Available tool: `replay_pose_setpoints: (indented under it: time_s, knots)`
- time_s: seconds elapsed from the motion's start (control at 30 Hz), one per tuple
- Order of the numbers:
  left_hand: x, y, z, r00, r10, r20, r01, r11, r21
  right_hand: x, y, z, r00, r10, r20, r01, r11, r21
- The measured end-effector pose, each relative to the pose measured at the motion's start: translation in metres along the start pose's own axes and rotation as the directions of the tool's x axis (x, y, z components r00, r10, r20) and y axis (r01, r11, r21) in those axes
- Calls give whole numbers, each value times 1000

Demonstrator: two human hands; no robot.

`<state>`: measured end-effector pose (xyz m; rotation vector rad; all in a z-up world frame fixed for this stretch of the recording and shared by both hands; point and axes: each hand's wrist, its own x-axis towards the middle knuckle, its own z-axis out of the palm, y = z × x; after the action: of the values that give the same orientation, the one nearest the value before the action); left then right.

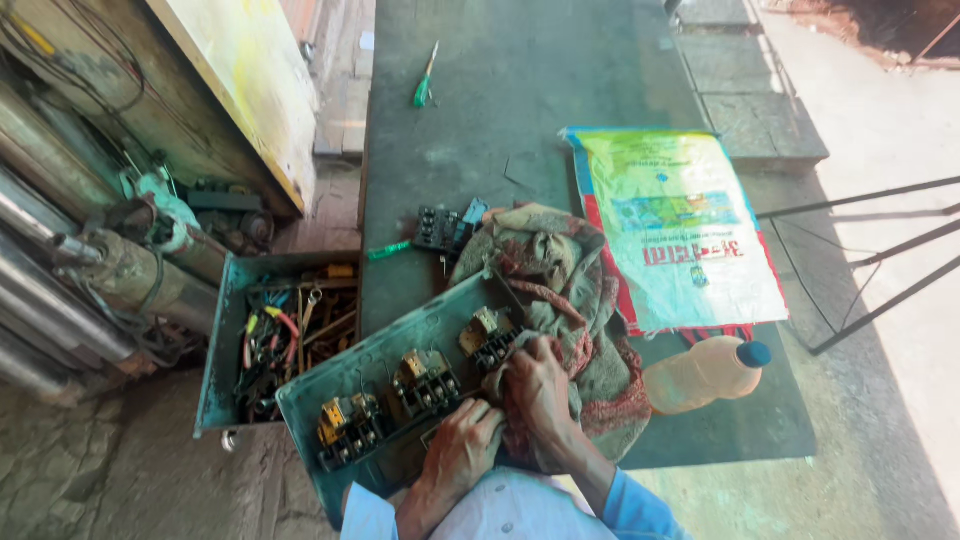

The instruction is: The person wipes the interior of a metal electrical enclosure and several small black plastic components with a patterned cloth. The person repeatedly rubs the cloth over the surfaces of the components and the enclosure, then places the cleaned items back into the enclosure.

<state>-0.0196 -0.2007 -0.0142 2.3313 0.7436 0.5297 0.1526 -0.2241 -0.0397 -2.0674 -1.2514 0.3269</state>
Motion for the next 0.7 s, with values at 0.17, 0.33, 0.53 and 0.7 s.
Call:
replay_pose_setpoints:
  time_s: [0.17, 0.33, 0.53, 0.7]
  knots:
    - [4, -1, 1, 999, 33, -13, -33, 999, 13, -4, 3, 10, 990, -113, 80, 83, 947, 310]
    - [0, -2, 2, 999, -9, 44, 8, 1000, 17, -2, -2, 1, 936, -349, 43, 352, 932, -84]
    - [2, -5, 4, 999, 29, 14, -29, 999, 31, 4, -9, -20, 830, -556, 31, 557, 830, -32]
    - [2, -3, 2, 999, 25, 22, -26, 999, 36, 9, -24, -17, 914, -385, 124, 401, 904, -151]
